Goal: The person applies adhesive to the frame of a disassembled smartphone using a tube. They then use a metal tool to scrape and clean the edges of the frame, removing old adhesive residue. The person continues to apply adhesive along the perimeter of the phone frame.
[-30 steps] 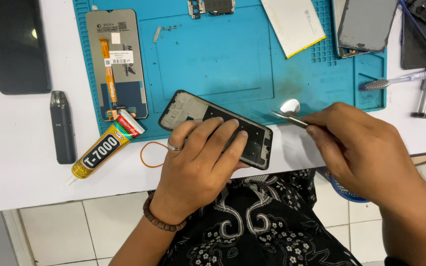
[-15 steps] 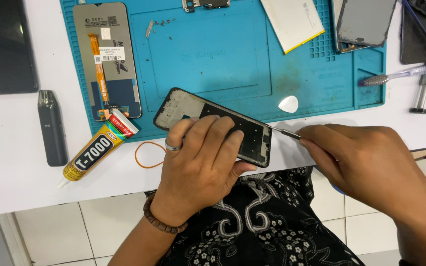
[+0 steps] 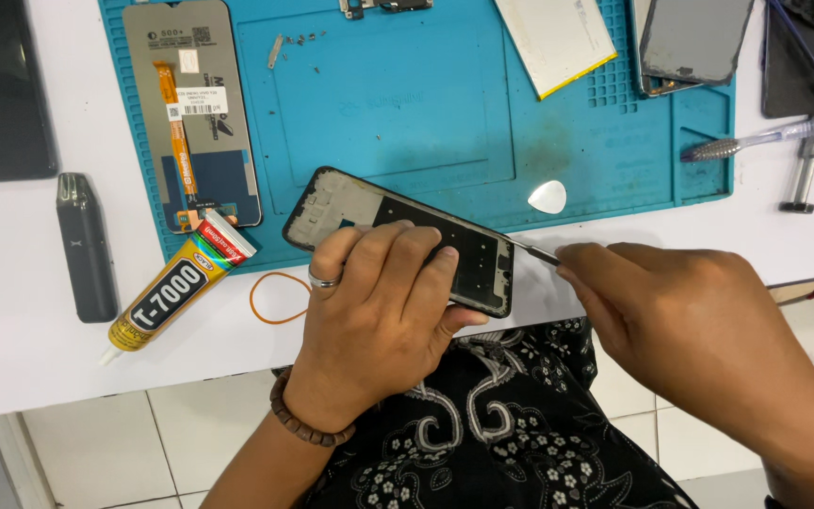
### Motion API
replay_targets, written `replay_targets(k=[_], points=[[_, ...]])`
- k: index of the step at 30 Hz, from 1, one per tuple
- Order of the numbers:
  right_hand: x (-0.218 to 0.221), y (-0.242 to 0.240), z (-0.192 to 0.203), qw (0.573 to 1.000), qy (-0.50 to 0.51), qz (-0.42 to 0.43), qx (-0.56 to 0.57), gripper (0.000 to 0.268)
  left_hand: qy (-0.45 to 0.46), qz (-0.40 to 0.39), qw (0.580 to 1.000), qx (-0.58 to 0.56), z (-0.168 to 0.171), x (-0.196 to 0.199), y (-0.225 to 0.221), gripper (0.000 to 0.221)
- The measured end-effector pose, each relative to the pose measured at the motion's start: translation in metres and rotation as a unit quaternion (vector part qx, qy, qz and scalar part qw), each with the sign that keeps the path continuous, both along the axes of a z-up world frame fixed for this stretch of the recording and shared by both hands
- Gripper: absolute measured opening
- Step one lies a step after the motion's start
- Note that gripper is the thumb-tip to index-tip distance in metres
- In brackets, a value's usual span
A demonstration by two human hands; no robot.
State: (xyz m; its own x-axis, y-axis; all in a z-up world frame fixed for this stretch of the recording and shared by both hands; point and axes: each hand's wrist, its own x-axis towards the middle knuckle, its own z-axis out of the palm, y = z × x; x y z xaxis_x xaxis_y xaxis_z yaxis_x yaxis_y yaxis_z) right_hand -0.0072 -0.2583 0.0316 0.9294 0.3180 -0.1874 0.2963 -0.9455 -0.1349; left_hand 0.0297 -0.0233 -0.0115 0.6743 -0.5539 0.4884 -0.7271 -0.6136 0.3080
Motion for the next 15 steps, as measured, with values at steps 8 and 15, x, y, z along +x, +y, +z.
replay_targets(k=[8,15], points=[[0.003,0.004,-0.009,0.998,-0.003,-0.014,0.064,0.010,0.002,0.000,1.000,0.008,0.000,-0.003,0.002,0.051],[0.009,0.015,-0.009,0.996,-0.010,-0.004,0.088,0.007,0.011,-0.002,1.000,0.004,-0.001,-0.003,0.001,0.050]])
